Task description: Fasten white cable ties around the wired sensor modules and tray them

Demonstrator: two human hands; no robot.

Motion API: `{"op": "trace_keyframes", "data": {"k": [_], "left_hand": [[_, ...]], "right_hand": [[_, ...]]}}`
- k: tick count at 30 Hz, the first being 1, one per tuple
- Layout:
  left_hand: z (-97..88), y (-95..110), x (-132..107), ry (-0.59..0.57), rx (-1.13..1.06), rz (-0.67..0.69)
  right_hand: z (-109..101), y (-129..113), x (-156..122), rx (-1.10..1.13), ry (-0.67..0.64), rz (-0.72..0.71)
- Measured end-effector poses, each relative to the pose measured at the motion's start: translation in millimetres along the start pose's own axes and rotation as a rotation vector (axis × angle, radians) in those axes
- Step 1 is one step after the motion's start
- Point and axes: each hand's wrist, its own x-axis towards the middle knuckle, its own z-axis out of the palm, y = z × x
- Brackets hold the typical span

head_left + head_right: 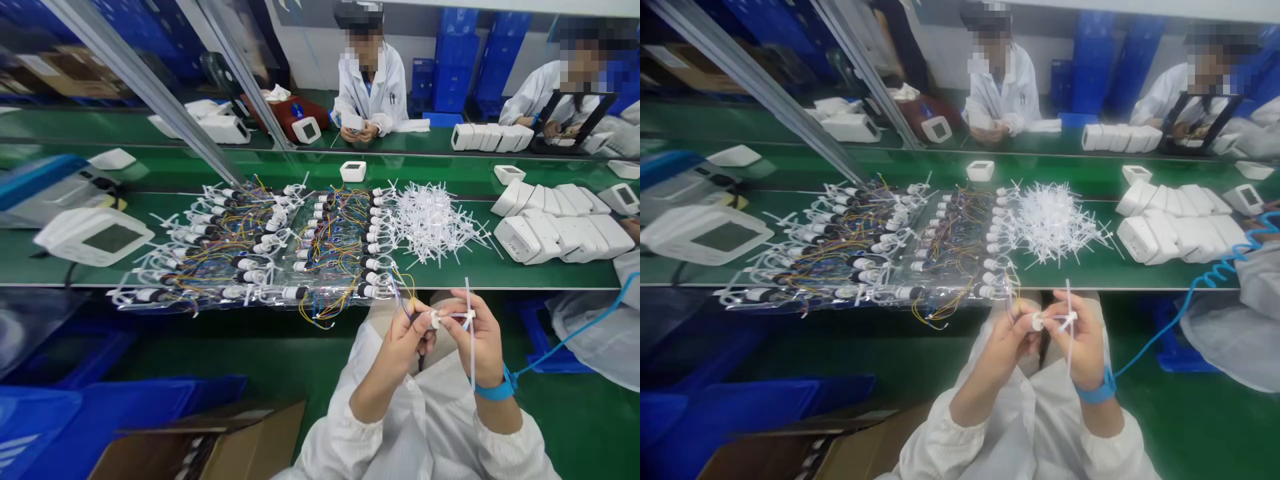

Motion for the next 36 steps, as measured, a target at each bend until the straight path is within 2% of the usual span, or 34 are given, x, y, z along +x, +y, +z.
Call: {"op": "trace_keyframes", "data": {"k": [6, 11, 18, 24, 36], "left_hand": [[-1.0, 2, 2, 0.048, 0.065, 0.028], [0.1, 12, -2, 0.072, 0.166, 0.061], [0.2, 29, -10, 0.007, 0.274, 0.092], [1.1, 37, -18, -0.010, 0.342, 0.087], [4.3, 45, -35, 0.072, 0.545, 0.168]], "right_hand": [[-1, -2, 5, -0.046, -0.013, -0.014], [-3, -8, 8, -0.130, -0.062, -0.018], [-4, -20, 3, -0.157, -0.026, -0.058], [-7, -27, -4, -0.154, -0.032, -0.036], [-4, -36, -7, -0.158, -0.091, -0.016]]}}
